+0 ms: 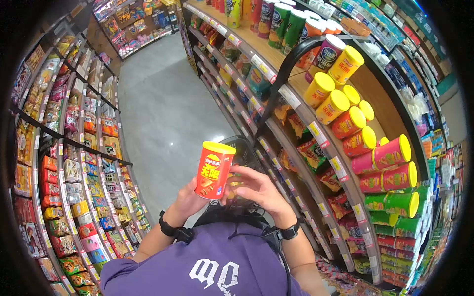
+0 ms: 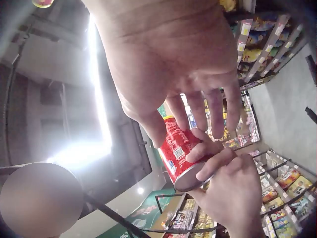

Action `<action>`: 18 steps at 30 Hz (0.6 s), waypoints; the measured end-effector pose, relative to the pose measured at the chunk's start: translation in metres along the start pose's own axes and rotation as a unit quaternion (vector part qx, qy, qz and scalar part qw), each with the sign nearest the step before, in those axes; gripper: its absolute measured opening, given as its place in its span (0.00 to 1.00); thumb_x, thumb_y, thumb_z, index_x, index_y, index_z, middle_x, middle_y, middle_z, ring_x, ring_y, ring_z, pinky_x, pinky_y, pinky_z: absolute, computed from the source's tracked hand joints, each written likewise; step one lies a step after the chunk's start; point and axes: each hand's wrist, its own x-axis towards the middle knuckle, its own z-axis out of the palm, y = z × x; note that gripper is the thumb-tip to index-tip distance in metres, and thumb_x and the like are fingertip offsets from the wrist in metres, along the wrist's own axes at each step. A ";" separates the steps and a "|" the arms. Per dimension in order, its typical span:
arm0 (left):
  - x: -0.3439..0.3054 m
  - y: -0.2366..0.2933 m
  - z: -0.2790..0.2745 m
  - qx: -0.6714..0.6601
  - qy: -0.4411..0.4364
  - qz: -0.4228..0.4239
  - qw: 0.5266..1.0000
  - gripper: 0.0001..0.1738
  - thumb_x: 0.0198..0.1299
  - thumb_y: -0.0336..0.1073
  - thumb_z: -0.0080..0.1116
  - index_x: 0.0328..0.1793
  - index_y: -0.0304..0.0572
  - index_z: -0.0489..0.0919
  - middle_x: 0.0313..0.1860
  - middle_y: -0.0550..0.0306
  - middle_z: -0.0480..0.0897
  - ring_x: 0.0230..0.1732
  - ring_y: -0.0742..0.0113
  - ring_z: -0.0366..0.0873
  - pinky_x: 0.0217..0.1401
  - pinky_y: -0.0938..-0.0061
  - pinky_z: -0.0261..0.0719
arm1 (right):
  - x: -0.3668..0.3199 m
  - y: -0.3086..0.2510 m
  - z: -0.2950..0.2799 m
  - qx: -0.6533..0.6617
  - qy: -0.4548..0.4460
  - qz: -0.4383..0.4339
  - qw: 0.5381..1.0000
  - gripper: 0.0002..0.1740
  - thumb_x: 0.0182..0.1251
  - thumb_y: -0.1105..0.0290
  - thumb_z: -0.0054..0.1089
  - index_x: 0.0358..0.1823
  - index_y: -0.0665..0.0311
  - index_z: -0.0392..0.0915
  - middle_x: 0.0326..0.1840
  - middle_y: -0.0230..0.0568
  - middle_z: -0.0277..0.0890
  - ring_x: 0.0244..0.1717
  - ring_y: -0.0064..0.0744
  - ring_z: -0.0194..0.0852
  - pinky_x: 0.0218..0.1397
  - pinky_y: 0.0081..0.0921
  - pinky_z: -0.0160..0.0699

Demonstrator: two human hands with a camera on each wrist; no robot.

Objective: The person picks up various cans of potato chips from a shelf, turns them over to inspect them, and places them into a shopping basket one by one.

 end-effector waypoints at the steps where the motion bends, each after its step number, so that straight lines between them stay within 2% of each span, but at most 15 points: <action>1: 0.000 0.000 0.002 0.007 0.016 -0.011 1.000 0.48 0.69 0.71 0.49 0.77 0.35 0.65 0.58 0.42 0.82 0.55 0.53 0.83 0.55 0.60 0.82 | -0.001 0.000 -0.002 -0.004 0.002 0.001 1.000 0.34 0.74 0.68 0.65 0.77 0.67 0.64 0.63 0.51 0.79 0.61 0.38 0.81 0.63 0.38 0.80; 4: 0.002 0.004 0.007 0.017 0.036 -0.026 0.999 0.49 0.69 0.71 0.50 0.78 0.35 0.65 0.58 0.41 0.82 0.55 0.53 0.83 0.56 0.61 0.82 | -0.001 0.000 -0.006 0.009 -0.004 -0.008 1.000 0.34 0.74 0.66 0.65 0.77 0.68 0.64 0.64 0.52 0.79 0.64 0.40 0.79 0.64 0.39 0.79; 5: 0.003 0.005 0.004 0.004 0.005 -0.021 1.000 0.45 0.72 0.68 0.48 0.77 0.35 0.66 0.61 0.44 0.80 0.59 0.55 0.81 0.59 0.57 0.81 | 0.000 0.002 -0.007 0.013 -0.008 -0.009 1.000 0.34 0.74 0.66 0.65 0.77 0.68 0.64 0.64 0.52 0.79 0.64 0.40 0.79 0.64 0.39 0.79; 8: 0.009 0.004 0.003 0.002 -0.008 -0.006 1.000 0.46 0.71 0.69 0.49 0.77 0.35 0.66 0.64 0.45 0.79 0.61 0.56 0.80 0.58 0.59 0.82 | 0.001 0.002 -0.011 -0.017 0.006 -0.028 0.999 0.34 0.74 0.66 0.65 0.77 0.68 0.65 0.65 0.52 0.78 0.66 0.42 0.77 0.66 0.40 0.78; 11: 0.010 0.001 -0.002 0.003 -0.017 -0.008 1.000 0.47 0.70 0.71 0.50 0.77 0.35 0.66 0.64 0.47 0.79 0.61 0.57 0.80 0.57 0.60 0.82 | 0.001 -0.002 -0.012 0.020 -0.002 -0.003 1.000 0.33 0.74 0.67 0.65 0.76 0.70 0.66 0.68 0.51 0.76 0.68 0.41 0.76 0.70 0.41 0.75; 14: 0.012 0.005 0.003 0.016 0.006 -0.017 1.000 0.48 0.69 0.71 0.50 0.77 0.35 0.65 0.64 0.46 0.79 0.60 0.57 0.80 0.57 0.59 0.82 | 0.002 0.002 -0.015 0.003 0.013 -0.015 1.000 0.33 0.74 0.67 0.65 0.76 0.70 0.66 0.69 0.49 0.75 0.67 0.41 0.76 0.70 0.40 0.75; 15: 0.012 0.004 0.002 0.018 0.006 -0.017 1.000 0.48 0.69 0.71 0.50 0.77 0.35 0.65 0.64 0.46 0.79 0.60 0.57 0.80 0.57 0.59 0.82 | 0.002 0.002 -0.013 0.004 0.037 -0.016 0.999 0.34 0.71 0.66 0.67 0.73 0.74 0.68 0.66 0.50 0.77 0.64 0.43 0.79 0.67 0.42 0.78; 18: 0.015 0.001 -0.003 0.017 0.003 -0.027 0.999 0.48 0.69 0.72 0.50 0.78 0.36 0.65 0.64 0.47 0.79 0.61 0.57 0.80 0.57 0.59 0.82 | 0.001 -0.003 -0.016 0.007 0.040 -0.001 0.999 0.33 0.71 0.67 0.67 0.73 0.74 0.68 0.67 0.49 0.76 0.64 0.43 0.78 0.68 0.42 0.78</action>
